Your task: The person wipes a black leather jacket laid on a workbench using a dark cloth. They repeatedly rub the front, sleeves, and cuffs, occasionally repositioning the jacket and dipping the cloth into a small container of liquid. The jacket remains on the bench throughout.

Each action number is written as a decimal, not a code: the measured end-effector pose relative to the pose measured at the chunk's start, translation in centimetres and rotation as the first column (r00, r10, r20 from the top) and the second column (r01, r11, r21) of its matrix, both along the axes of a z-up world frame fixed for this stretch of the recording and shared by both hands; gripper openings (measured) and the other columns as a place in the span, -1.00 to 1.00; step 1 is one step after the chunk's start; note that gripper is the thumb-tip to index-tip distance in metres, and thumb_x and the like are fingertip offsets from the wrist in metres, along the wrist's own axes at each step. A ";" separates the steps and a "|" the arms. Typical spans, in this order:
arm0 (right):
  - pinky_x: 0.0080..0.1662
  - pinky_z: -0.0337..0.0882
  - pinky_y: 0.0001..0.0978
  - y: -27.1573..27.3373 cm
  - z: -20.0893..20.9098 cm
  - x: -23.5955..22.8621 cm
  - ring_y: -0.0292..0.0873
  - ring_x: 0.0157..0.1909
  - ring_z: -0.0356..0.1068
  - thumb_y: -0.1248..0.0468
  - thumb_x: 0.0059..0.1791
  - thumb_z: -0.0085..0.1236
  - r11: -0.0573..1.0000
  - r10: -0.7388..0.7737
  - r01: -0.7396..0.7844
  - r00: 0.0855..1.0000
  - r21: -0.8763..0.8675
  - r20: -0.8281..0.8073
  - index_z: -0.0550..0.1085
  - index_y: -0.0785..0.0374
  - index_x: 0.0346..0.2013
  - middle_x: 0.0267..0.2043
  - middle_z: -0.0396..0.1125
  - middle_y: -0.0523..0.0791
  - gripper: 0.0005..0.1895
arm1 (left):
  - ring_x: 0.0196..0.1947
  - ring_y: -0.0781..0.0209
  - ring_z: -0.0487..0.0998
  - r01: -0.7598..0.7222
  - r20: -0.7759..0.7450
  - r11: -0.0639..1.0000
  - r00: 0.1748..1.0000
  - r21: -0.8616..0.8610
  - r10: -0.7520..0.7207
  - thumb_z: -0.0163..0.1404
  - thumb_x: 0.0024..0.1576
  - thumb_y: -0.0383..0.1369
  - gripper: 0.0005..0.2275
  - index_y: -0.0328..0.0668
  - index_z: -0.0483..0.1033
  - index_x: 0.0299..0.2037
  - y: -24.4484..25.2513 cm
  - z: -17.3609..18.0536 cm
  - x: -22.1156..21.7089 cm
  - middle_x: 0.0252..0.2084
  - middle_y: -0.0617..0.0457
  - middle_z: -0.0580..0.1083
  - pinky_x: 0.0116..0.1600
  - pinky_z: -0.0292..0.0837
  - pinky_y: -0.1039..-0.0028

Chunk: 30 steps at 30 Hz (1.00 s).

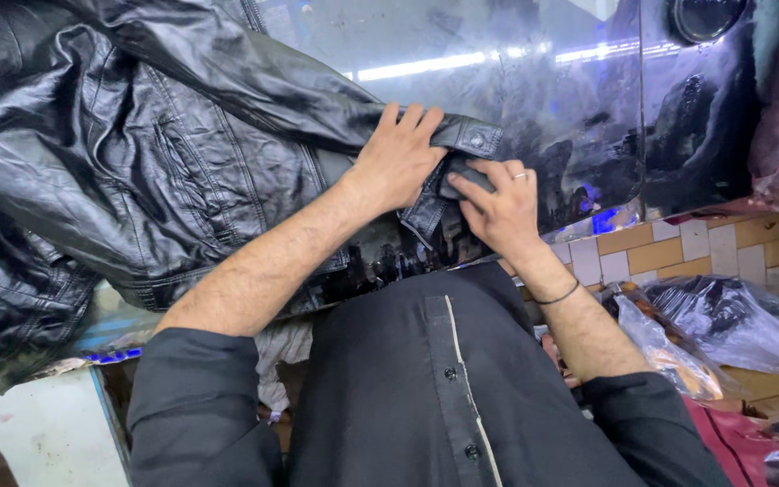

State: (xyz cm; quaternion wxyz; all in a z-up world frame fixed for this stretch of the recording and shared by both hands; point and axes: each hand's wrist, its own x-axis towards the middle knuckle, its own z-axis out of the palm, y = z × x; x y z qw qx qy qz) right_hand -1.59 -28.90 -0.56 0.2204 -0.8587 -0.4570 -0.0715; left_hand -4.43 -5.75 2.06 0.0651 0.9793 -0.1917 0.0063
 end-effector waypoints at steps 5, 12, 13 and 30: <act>0.04 0.23 -0.08 1.7 -0.3 -2.5 -0.03 0.00 0.30 0.30 -0.11 0.30 0.995 -0.090 0.093 0.993 0.035 -0.075 0.59 0.03 -0.04 -0.08 0.35 -0.16 -0.65 | 0.20 -0.12 0.27 -0.014 -0.027 0.998 1.000 -0.058 0.013 0.14 -0.16 -0.37 -0.72 -0.11 0.67 -0.20 0.9 -2.1 -2.3 0.33 -0.25 0.27 0.10 0.20 0.16; -0.09 0.27 -0.10 2.7 -1.0 -2.7 -0.07 -0.06 0.32 0.35 -0.09 0.30 0.992 -0.028 0.021 0.998 0.123 0.058 0.62 0.02 -0.10 -0.09 0.39 -0.18 -0.71 | 0.24 -0.10 0.25 -0.010 -0.018 0.994 1.000 -0.108 0.009 0.14 -0.10 -0.45 -0.74 -0.07 0.67 -0.18 1.6 -3.2 -2.3 0.33 -0.19 0.27 0.13 0.20 0.17; -0.09 0.29 -0.10 2.7 -1.0 -2.7 -0.03 -0.07 0.32 0.36 -0.12 0.27 0.988 -0.069 0.061 0.996 0.143 0.049 0.62 0.05 -0.10 -0.09 0.38 -0.13 -0.69 | 0.25 -0.08 0.25 -0.017 -0.009 0.993 1.000 -0.113 0.016 0.14 -0.10 -0.46 -0.75 -0.07 0.67 -0.18 1.5 -3.2 -2.3 0.34 -0.18 0.27 0.13 0.20 0.19; -0.17 0.24 -0.07 2.2 0.5 -1.9 0.00 -0.19 0.35 0.35 -0.14 0.24 0.994 -0.015 0.008 0.998 0.108 0.065 0.60 0.04 -0.21 -0.24 0.39 -0.13 -0.77 | 0.16 -0.10 0.28 0.018 -0.029 0.997 0.999 -0.071 -0.020 0.18 -0.15 -0.40 -0.74 -0.06 0.66 -0.22 1.5 -2.1 -1.5 0.25 -0.18 0.31 0.09 0.23 0.18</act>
